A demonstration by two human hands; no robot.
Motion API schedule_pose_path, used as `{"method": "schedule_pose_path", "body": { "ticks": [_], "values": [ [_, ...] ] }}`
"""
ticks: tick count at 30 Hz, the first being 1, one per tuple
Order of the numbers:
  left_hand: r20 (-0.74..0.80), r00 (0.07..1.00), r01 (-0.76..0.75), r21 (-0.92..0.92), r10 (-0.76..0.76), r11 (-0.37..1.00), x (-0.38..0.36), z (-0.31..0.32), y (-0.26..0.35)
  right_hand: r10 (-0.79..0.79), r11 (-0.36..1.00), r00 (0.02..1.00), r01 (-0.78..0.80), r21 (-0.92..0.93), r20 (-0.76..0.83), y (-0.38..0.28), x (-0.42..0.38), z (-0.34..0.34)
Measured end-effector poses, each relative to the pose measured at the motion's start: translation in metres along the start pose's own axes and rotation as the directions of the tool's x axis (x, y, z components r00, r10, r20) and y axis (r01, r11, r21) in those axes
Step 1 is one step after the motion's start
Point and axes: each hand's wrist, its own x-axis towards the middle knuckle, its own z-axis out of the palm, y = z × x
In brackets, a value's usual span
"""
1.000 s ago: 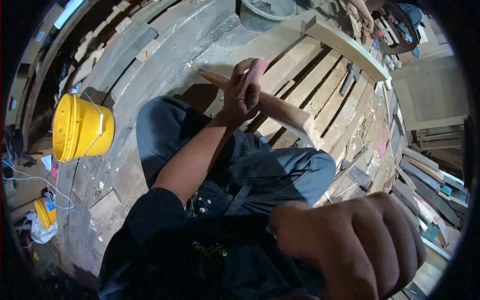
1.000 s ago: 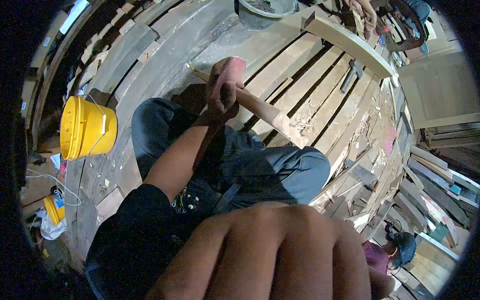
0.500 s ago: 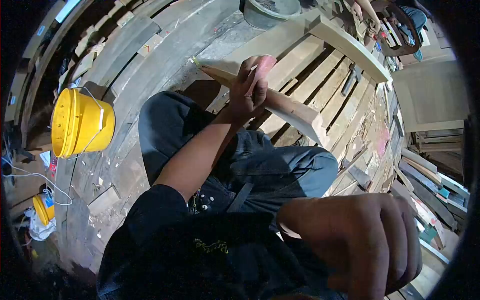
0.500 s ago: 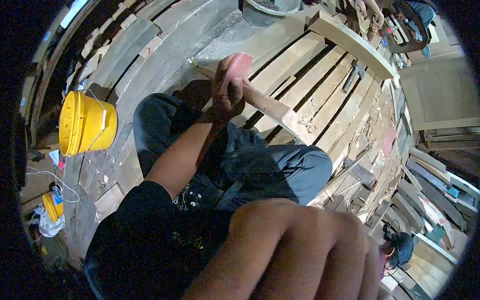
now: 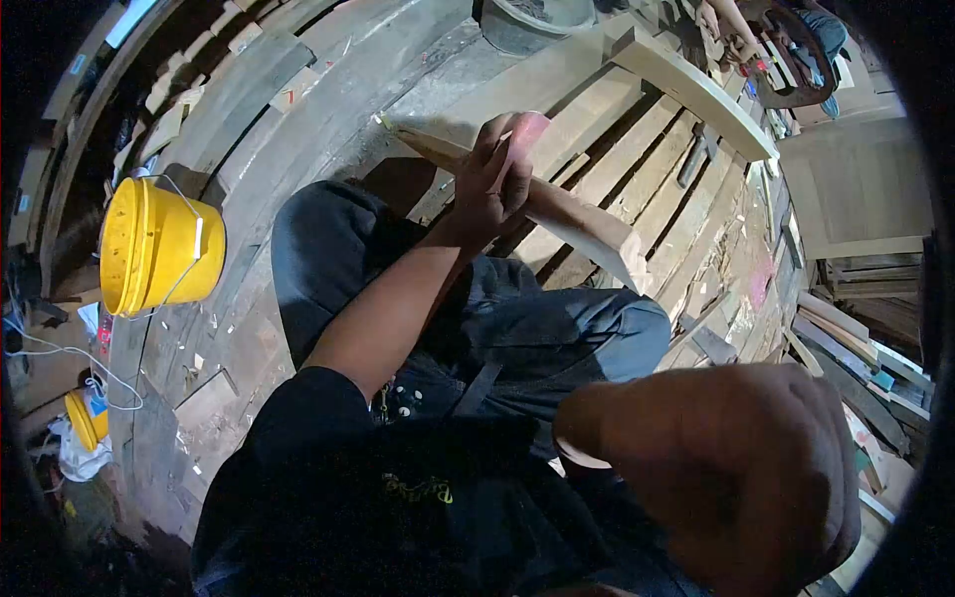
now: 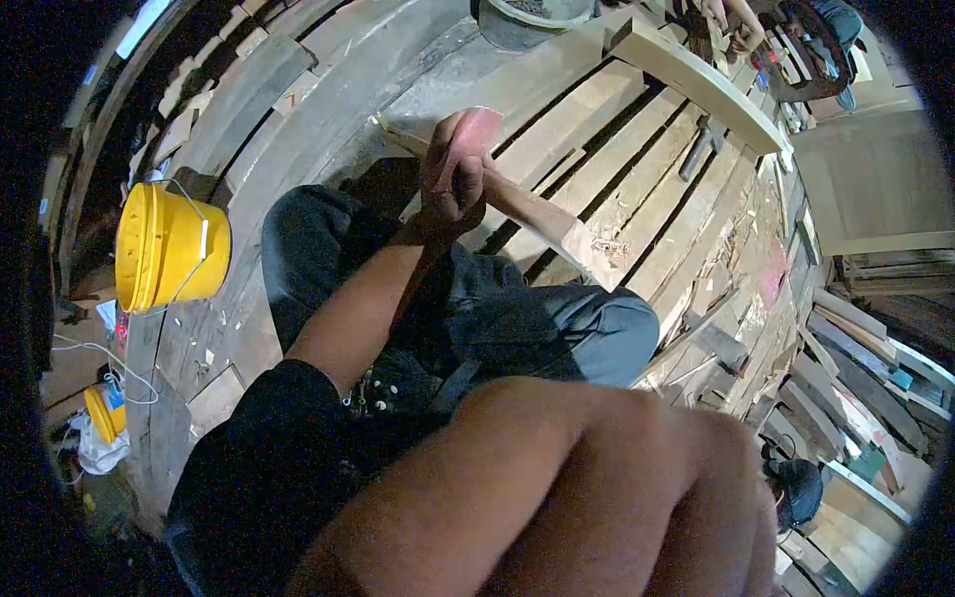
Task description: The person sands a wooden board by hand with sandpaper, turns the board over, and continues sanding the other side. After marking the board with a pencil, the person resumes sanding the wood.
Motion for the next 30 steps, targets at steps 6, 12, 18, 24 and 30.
{"method": "schedule_pose_path", "body": {
  "ticks": [6, 12, 18, 24, 30],
  "values": [
    [-0.010, 0.998, -0.066, 0.078, 0.067, 0.995, 0.007, 0.000, 0.008, -0.226, 0.974, 0.578, 0.146, -0.173, -0.784, -0.014, -0.008, 0.090],
    [-0.016, 0.996, -0.087, 0.003, 0.087, 0.996, 0.008, 0.002, 0.006, 0.213, 0.968, 0.749, -0.247, 0.033, -0.627, -0.042, -0.005, 0.060],
    [0.010, 0.999, 0.031, -0.042, -0.030, 0.999, 0.009, 0.000, 0.011, 0.214, 0.916, 0.798, -0.364, -0.167, -0.564, -0.039, -0.015, 0.046],
    [-0.137, 0.982, -0.127, 0.046, 0.132, 0.991, 0.014, 0.001, 0.013, 0.293, -0.327, 0.513, -0.739, -0.588, -0.807, -0.065, -0.075, 0.023],
    [-0.005, 0.995, -0.096, 0.054, 0.097, 0.994, 0.011, 0.004, 0.020, 0.341, -0.566, 0.123, -0.765, -0.308, -0.932, -0.101, -0.134, 0.016]
  ]
}}
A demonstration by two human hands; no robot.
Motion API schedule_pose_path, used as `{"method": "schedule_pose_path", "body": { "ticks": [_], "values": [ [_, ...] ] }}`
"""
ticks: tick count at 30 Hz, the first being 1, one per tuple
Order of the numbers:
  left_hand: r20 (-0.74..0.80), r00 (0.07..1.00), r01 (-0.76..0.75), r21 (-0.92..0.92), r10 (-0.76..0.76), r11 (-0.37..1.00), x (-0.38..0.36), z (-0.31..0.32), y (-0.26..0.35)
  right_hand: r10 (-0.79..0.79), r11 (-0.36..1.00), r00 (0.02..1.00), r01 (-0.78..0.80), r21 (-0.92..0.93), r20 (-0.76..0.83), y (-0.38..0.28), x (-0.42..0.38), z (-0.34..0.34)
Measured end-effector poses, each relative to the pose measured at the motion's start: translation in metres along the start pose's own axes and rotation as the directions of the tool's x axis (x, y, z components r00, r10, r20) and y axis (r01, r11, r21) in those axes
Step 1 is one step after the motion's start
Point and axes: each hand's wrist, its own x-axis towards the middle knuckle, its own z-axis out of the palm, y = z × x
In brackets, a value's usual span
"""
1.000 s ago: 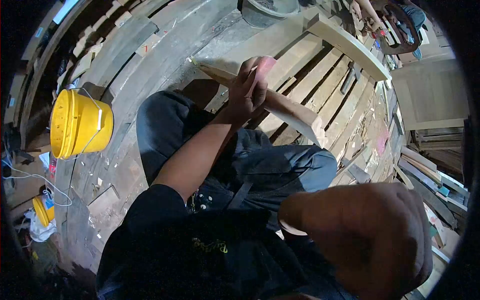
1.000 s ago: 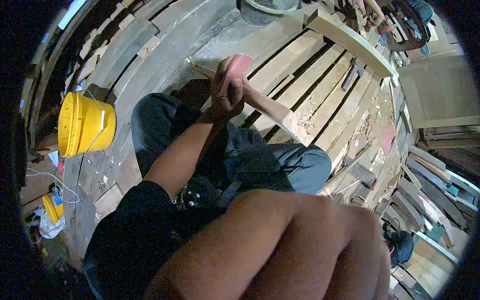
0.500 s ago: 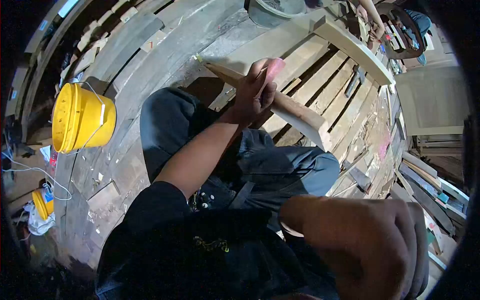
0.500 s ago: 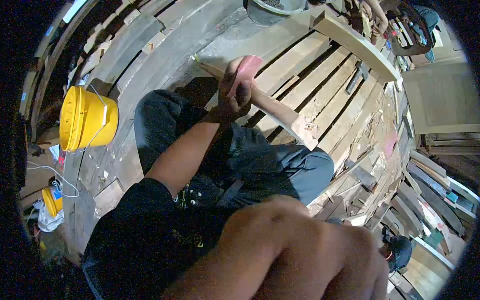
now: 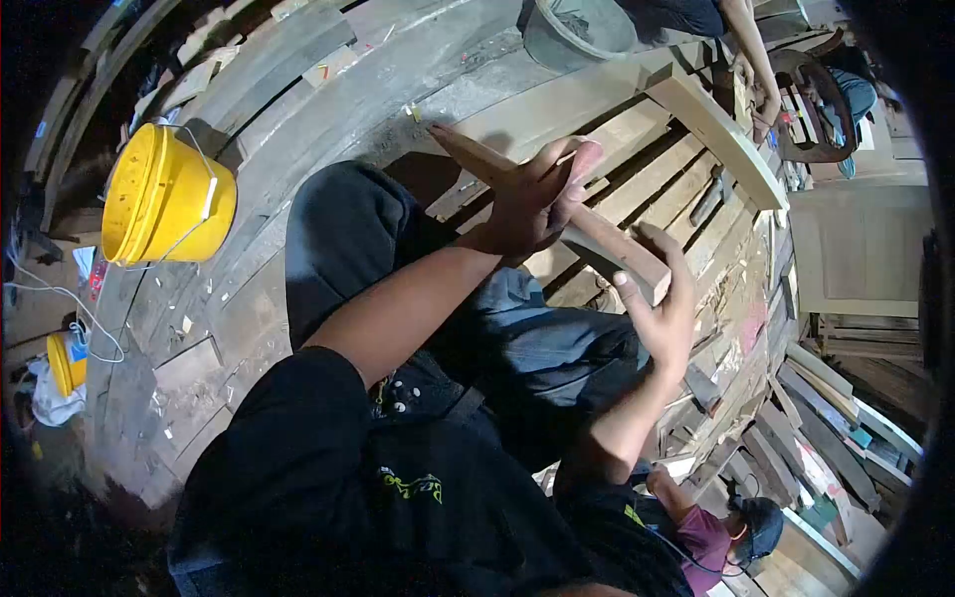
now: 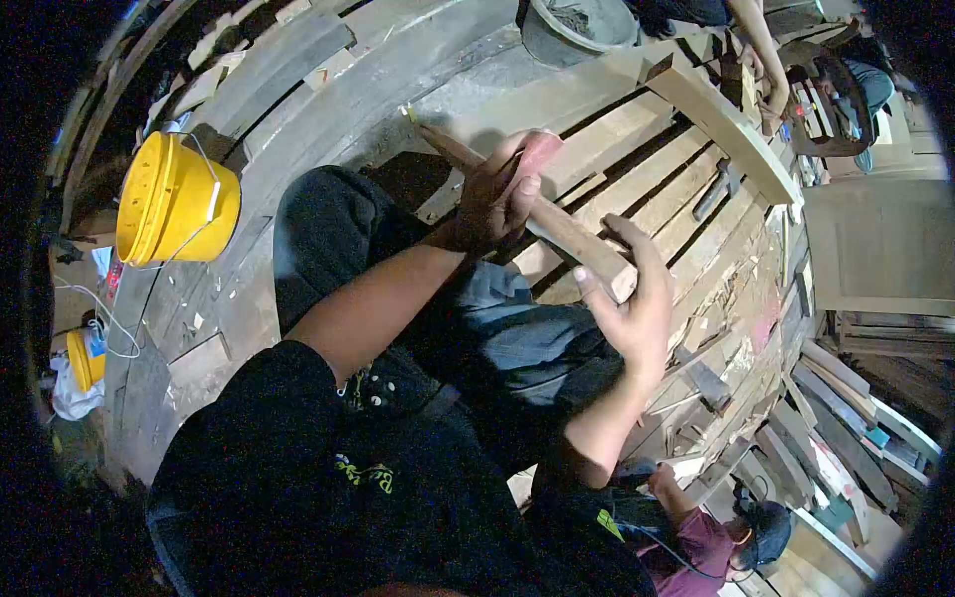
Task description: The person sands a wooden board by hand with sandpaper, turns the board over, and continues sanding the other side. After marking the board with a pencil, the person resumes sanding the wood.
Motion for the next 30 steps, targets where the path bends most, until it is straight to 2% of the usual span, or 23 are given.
{"method": "schedule_pose_path", "body": {
  "ticks": [1, 2, 4, 5, 6, 7, 9, 10, 12, 13, 14, 16, 17, 18, 20, 21, 22, 24, 26, 27, 28, 30],
  "values": [
    [0.001, 1.000, -0.001, 0.002, 0.001, 1.000, -0.001, 0.000, -0.001, 0.032, 0.999, 0.999, -0.032, 0.018, 0.031, 0.011, -0.001, -0.002],
    [0.006, 1.000, 0.012, 0.145, -0.013, 0.989, -0.002, 0.000, -0.002, 0.088, 0.991, 0.996, -0.090, 0.101, 0.027, 0.016, -0.004, -0.002],
    [0.011, 0.999, 0.026, 0.420, -0.033, 0.907, -0.006, 0.003, -0.011, 0.074, 0.987, 0.997, -0.068, 0.149, -0.035, 0.034, -0.006, -0.005],
    [-0.005, 0.989, 0.139, 0.386, -0.149, 0.912, -0.006, 0.009, -0.017, 0.073, 0.986, 0.996, -0.066, 0.150, -0.042, 0.044, -0.009, -0.005],
    [0.000, 0.990, 0.130, 0.383, -0.141, 0.915, -0.011, 0.011, -0.021, 0.125, 0.970, 0.988, -0.103, 0.218, -0.086, 0.053, -0.012, -0.004],
    [0.087, 0.979, 0.143, 0.364, -0.187, 0.920, -0.016, 0.013, -0.024, 0.178, 0.949, 0.976, -0.136, 0.286, -0.127, 0.061, -0.015, -0.002],
    [0.253, 0.918, 0.208, 0.349, -0.306, 0.914, -0.022, 0.017, -0.019, 0.152, 0.956, 0.977, -0.106, 0.274, -0.150, 0.068, -0.020, -0.002],
    [0.259, 0.917, 0.204, 0.348, -0.303, 0.915, -0.022, 0.018, -0.012, 0.149, 0.960, 0.978, -0.107, 0.259, -0.148, 0.067, -0.022, -0.002],
    [0.393, 0.912, 0.019, 0.252, -0.120, 0.967, -0.016, 0.019, 0.001, 0.184, 0.945, 0.968, -0.126, 0.301, -0.170, 0.071, -0.024, 0.002],
    [0.439, 0.892, 0.053, 0.146, -0.113, 0.988, -0.014, 0.021, 0.012, 0.219, 0.929, 0.958, -0.147, 0.340, -0.186, 0.073, -0.027, 0.003],
    [0.433, 0.901, -0.030, 0.105, -0.019, 0.994, -0.019, 0.023, 0.014, 0.229, 0.927, 0.955, -0.154, 0.341, -0.191, 0.075, -0.029, 0.002],
    [0.368, 0.929, -0.075, 0.256, -0.025, 0.964, -0.028, 0.024, 0.000, 0.294, 0.923, 0.941, -0.234, 0.305, -0.167, 0.077, -0.031, -0.001],
    [0.235, 0.967, 0.059, 0.174, -0.100, 0.983, -0.031, 0.026, -0.013, 0.292, 0.906, 0.943, -0.219, 0.361, -0.160, 0.076, -0.029, 0.000],
    [0.180, 0.929, 0.257, 0.310, -0.322, 0.915, -0.033, 0.029, -0.025, 0.290, 0.908, 0.943, -0.217, 0.359, -0.165, 0.076, -0.029, 0.000],
    [0.092, 0.949, 0.226, 0.467, -0.302, 0.855, -0.036, 0.030, -0.035, 0.307, 0.898, 0.925, -0.204, 0.390, -0.223, 0.080, -0.029, 0.003],
    [0.146, 0.949, 0.186, 0.459, -0.280, 0.869, -0.036, 0.032, -0.025, 0.275, 0.912, 0.926, -0.166, 0.376, -0.258, 0.082, -0.028, 0.004],
    [0.236, 0.959, 0.058, 0.371, -0.155, 0.927, -0.033, 0.031, -0.013, 0.267, 0.914, 0.927, -0.157, 0.374, -0.264, 0.085, -0.026, 0.004],
    [0.426, 0.904, -0.103, 0.317, -0.044, 0.943, -0.024, 0.025, 0.020, 0.279, 0.917, 0.933, -0.188, 0.352, -0.228, 0.086, -0.027, 0.002],
    [0.407, 0.904, -0.054, 0.417, -0.133, 0.908, -0.033, 0.027, 0.004, 0.329, 0.900, 0.922, -0.243, 0.361, -0.202, 0.080, -0.027, 0.000],
    [0.314, 0.931, 0.023, 0.459, -0.186, 0.888, -0.038, 0.027, -0.015, 0.338, 0.891, 0.915, -0.236, 0.388, -0.222, 0.085, -0.029, 0.003],
    [0.210, 0.919, 0.221, 0.429, -0.335, 0.876, -0.029, 0.028, -0.021, 0.343, 0.882, 0.906, -0.220, 0.417, -0.247, 0.087, -0.028, 0.006],
    [0.206, 0.895, 0.277, 0.437, -0.395, 0.856, -0.022, 0.023, -0.020, 0.333, 0.900, 0.914, -0.235, 0.366, -0.231, 0.085, -0.029, 0.003]
  ]
}}
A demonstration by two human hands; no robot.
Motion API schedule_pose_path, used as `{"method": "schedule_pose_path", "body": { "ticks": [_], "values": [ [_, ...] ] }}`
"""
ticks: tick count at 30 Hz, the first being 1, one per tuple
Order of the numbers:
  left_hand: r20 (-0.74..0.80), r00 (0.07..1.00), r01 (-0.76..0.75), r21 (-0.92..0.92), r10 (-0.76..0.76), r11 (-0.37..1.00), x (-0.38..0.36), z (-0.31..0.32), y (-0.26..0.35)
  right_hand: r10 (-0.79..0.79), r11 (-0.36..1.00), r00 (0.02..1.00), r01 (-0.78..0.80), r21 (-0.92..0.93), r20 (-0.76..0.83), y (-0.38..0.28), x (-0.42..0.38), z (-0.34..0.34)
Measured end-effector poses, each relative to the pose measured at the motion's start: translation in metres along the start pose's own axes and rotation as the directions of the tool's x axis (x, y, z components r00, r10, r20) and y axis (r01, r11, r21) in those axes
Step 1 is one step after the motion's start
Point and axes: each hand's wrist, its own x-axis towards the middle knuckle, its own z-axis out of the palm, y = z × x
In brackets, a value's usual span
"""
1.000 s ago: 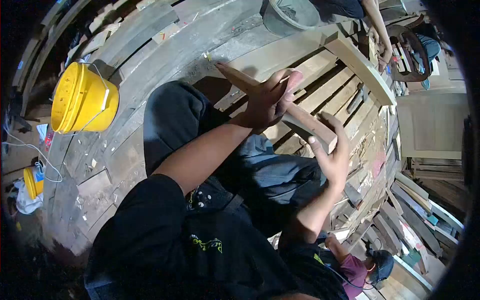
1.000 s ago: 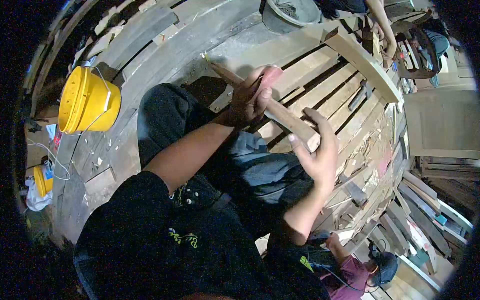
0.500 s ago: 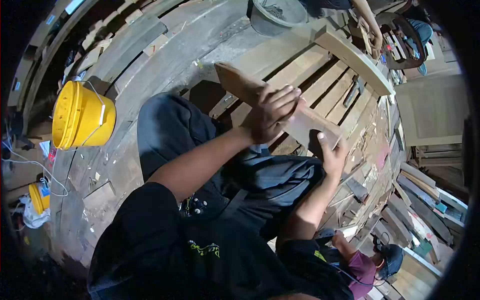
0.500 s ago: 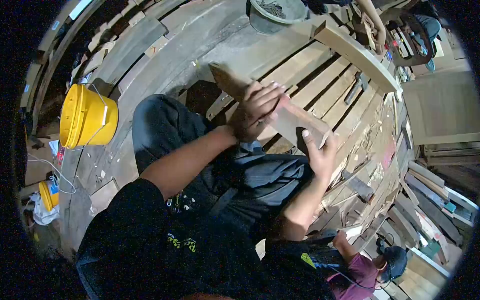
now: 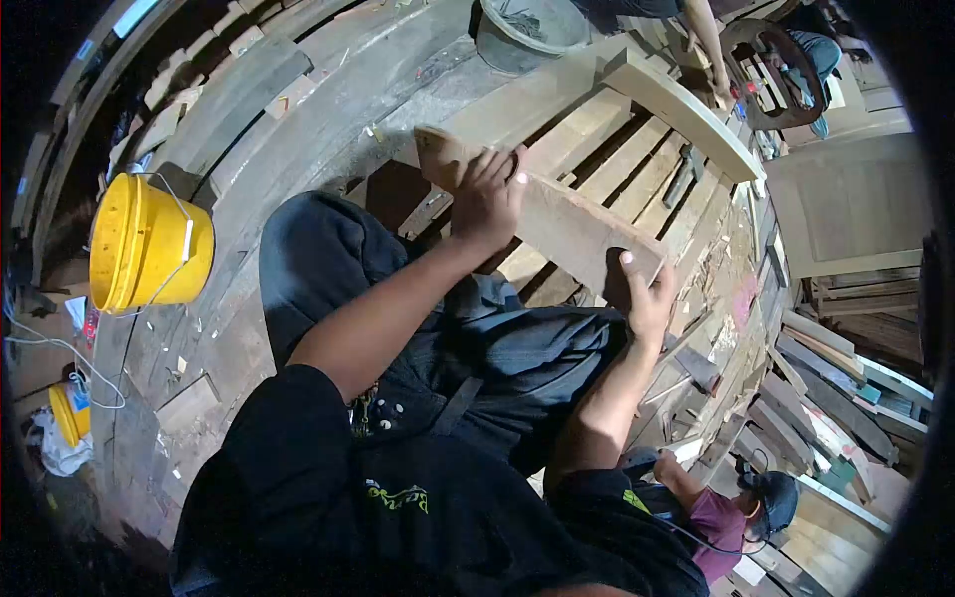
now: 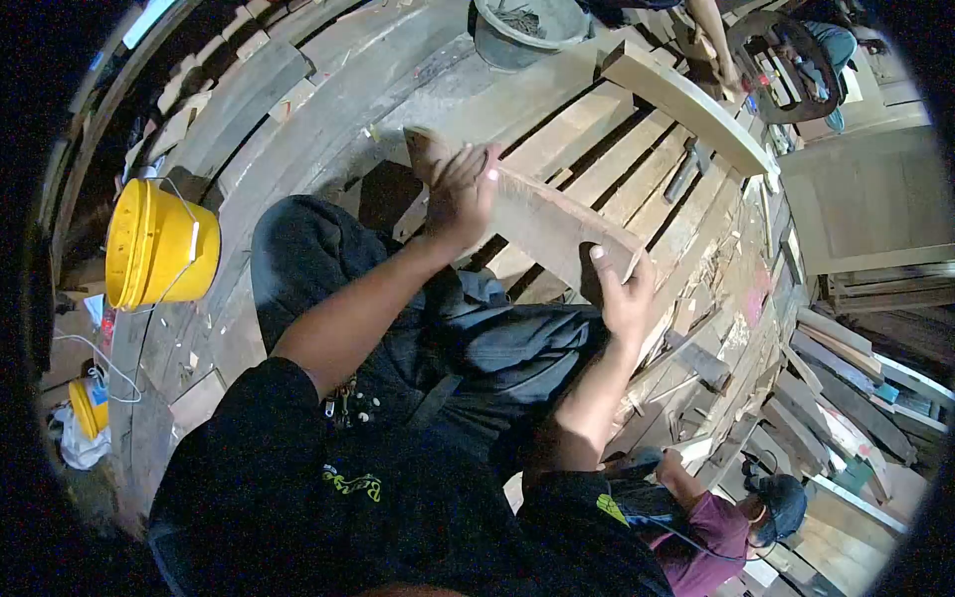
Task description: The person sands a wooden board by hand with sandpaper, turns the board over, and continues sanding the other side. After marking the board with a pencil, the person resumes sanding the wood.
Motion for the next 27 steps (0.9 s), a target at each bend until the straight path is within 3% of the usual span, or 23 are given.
{"method": "schedule_pose_path", "body": {
  "ticks": [3, 4, 6, 7, 8, 10, 12, 14, 16, 18, 20, 22, 24, 27],
  "values": [
    [0.042, 0.954, -0.297, -0.017, 0.298, 0.955, -0.018, -0.005, 0.027, -0.023, 1.000, 1.000, 0.023, 0.008, -0.012, 0.004, 0.002, 0.001],
    [0.047, 0.923, -0.384, 0.066, 0.381, 0.921, -0.017, -0.016, 0.035, -0.019, 1.000, 1.000, 0.019, 0.003, -0.012, 0.004, 0.003, 0.002],
    [0.005, 0.958, -0.286, 0.120, 0.287, 0.951, -0.013, -0.004, 0.013, 0.009, 0.999, 1.000, -0.008, 0.042, -0.022, 0.002, 0.002, 0.001],
    [-0.024, 0.993, -0.110, 0.059, 0.111, 0.992, -0.008, -0.001, 0.008, 0.014, 1.000, 1.000, -0.014, 0.016, -0.007, 0.001, 0.001, 0.000],
    [-0.042, 0.997, -0.056, 0.147, 0.063, 0.988, -0.004, 0.003, -0.003, 0.036, 0.999, 0.999, -0.036, -0.001, -0.031, 0.000, 0.000, 0.001],
    [-0.022, 0.998, -0.052, 0.117, 0.055, 0.992, -0.004, 0.000, 0.005, -0.018, 1.000, 1.000, 0.018, 0.004, -0.010, -0.003, 0.000, 0.003],
    [0.018, 0.968, -0.250, 0.038, 0.249, 0.968, -0.016, -0.006, 0.023, -0.029, 0.998, 1.000, 0.029, 0.048, 0.009, -0.008, 0.004, 0.008],
    [0.049, 0.917, -0.399, 0.086, 0.397, 0.913, -0.018, -0.017, 0.034, -0.026, 0.999, 0.999, 0.025, 0.029, 0.030, -0.004, 0.003, 0.003],
    [-0.032, 0.972, -0.229, 0.069, 0.232, 0.971, -0.014, -0.003, 0.009, -0.008, 1.000, 1.000, 0.008, 0.024, 0.005, -0.003, -0.002, 0.001],
    [-0.047, 0.998, -0.037, -0.082, 0.034, 0.996, -0.002, 0.006, -0.006, -0.012, 0.998, 0.999, 0.015, 0.056, -0.047, -0.005, 0.000, 0.007],
    [0.017, 0.985, -0.171, 0.066, 0.170, 0.983, -0.009, 0.006, 0.000, -0.008, 0.998, 0.999, 0.011, 0.055, -0.042, -0.007, 0.000, 0.008],
    [0.053, 0.916, -0.399, 0.028, 0.397, 0.916, -0.019, -0.012, 0.027, -0.007, 1.000, 1.000, 0.007, -0.009, 0.002, -0.007, 0.002, 0.005],
    [0.062, 0.918, -0.394, 0.058, 0.391, 0.917, -0.017, -0.012, 0.022, -0.025, 1.000, 0.999, 0.025, -0.005, -0.023, -0.004, 0.000, 0.005],
    [0.047, 0.999, -0.007, -0.046, 0.009, 0.999, -0.003, -0.004, 0.001, 0.000, 1.000, 1.000, 0.000, -0.002, -0.017, -0.010, -0.001, 0.005]
  ]
}}
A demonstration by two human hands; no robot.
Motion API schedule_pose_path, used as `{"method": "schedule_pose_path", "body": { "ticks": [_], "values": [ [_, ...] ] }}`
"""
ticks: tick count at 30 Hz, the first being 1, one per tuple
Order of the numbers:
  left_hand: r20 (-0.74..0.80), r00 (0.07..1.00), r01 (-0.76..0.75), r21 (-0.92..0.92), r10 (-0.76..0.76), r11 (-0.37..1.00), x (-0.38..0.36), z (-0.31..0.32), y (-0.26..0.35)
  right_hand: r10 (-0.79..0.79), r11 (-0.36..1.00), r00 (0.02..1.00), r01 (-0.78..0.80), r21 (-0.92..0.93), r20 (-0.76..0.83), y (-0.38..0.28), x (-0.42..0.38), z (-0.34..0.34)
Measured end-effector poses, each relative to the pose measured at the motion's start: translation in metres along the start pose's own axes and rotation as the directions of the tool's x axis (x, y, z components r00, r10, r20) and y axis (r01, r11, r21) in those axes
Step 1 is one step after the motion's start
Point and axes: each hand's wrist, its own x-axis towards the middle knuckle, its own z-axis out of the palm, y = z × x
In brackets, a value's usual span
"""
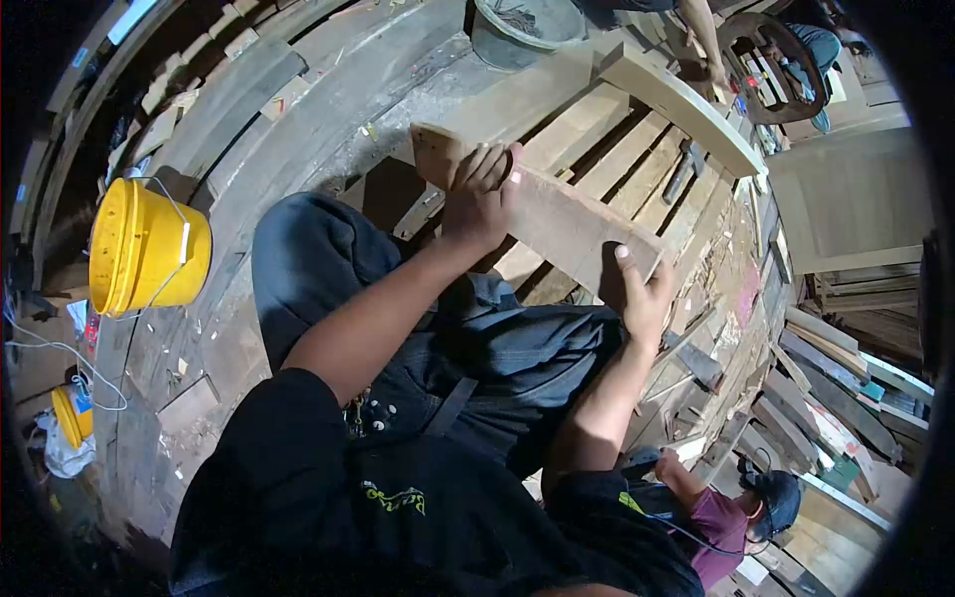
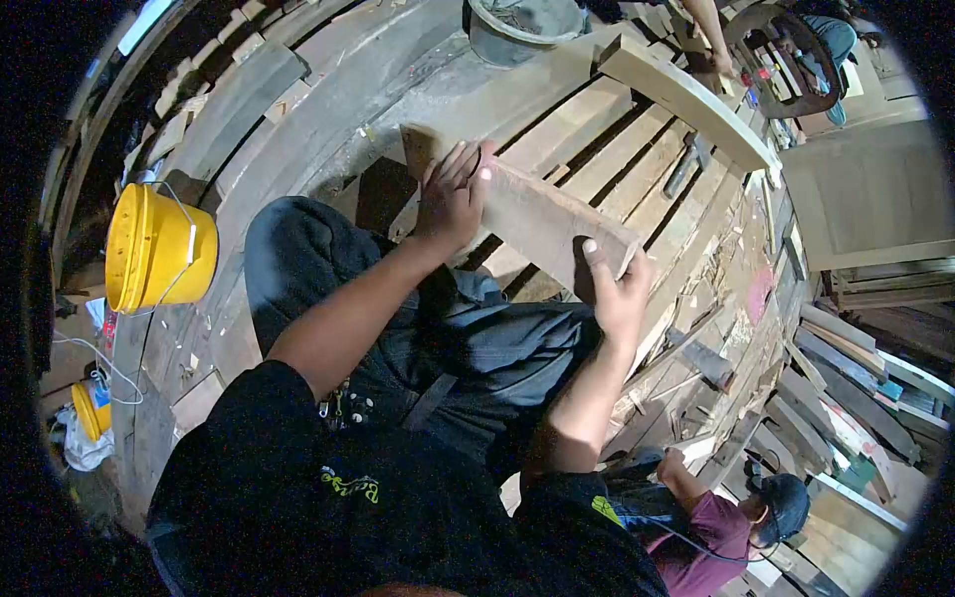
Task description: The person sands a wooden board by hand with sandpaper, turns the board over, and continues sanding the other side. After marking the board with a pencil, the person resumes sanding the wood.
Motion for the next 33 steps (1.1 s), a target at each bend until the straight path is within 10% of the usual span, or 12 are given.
{"method": "schedule_pose_path", "body": {
  "ticks": [4, 11, 14, 21, 25, 29, 31, 33],
  "values": [
    [-0.012, 0.951, -0.307, 0.031, 0.308, 0.951, -0.013, -0.005, 0.021, -0.014, 1.000, 1.000, 0.014, 0.015, -0.007, -0.001, 0.000, 0.003],
    [-0.045, 0.999, 0.010, 0.036, -0.009, 0.999, 0.004, 0.002, -0.006, 0.033, 0.999, 0.999, -0.033, 0.033, 0.009, -0.001, -0.002, 0.000],
    [-0.012, 0.953, -0.302, 0.025, 0.303, 0.953, -0.016, 0.002, 0.017, 0.050, 0.997, 0.999, -0.051, 0.062, 0.016, 0.003, 0.001, 0.000],
    [-0.044, 0.993, -0.099, 0.132, 0.106, 0.986, -0.006, 0.015, -0.004, 0.046, 0.995, 0.999, -0.047, 0.086, 0.013, 0.009, 0.000, -0.002],
    [0.079, 0.917, -0.394, 0.018, 0.392, 0.919, -0.018, -0.008, 0.030, 0.029, 0.987, 0.999, -0.032, 0.155, 0.018, 0.003, 0.002, 0.004],
    [0.029, 0.993, -0.118, 0.022, 0.118, 0.993, -0.002, 0.004, 0.001, -0.033, 0.999, 0.999, 0.034, 0.026, -0.036, 0.007, -0.001, 0.002],
    [-0.121, 0.976, 0.138, -0.314, -0.183, 0.939, 0.011, -0.001, -0.004, -0.046, 0.997, 0.999, 0.046, 0.065, -0.009, 0.002, -0.001, 0.002],
    [-0.239, 0.971, -0.020, -0.113, -0.008, 0.993, 0.015, -0.011, -0.007, -0.053, 0.993, 0.998, 0.050, 0.105, 0.020, 0.002, 0.000, 0.004]
  ]
}}
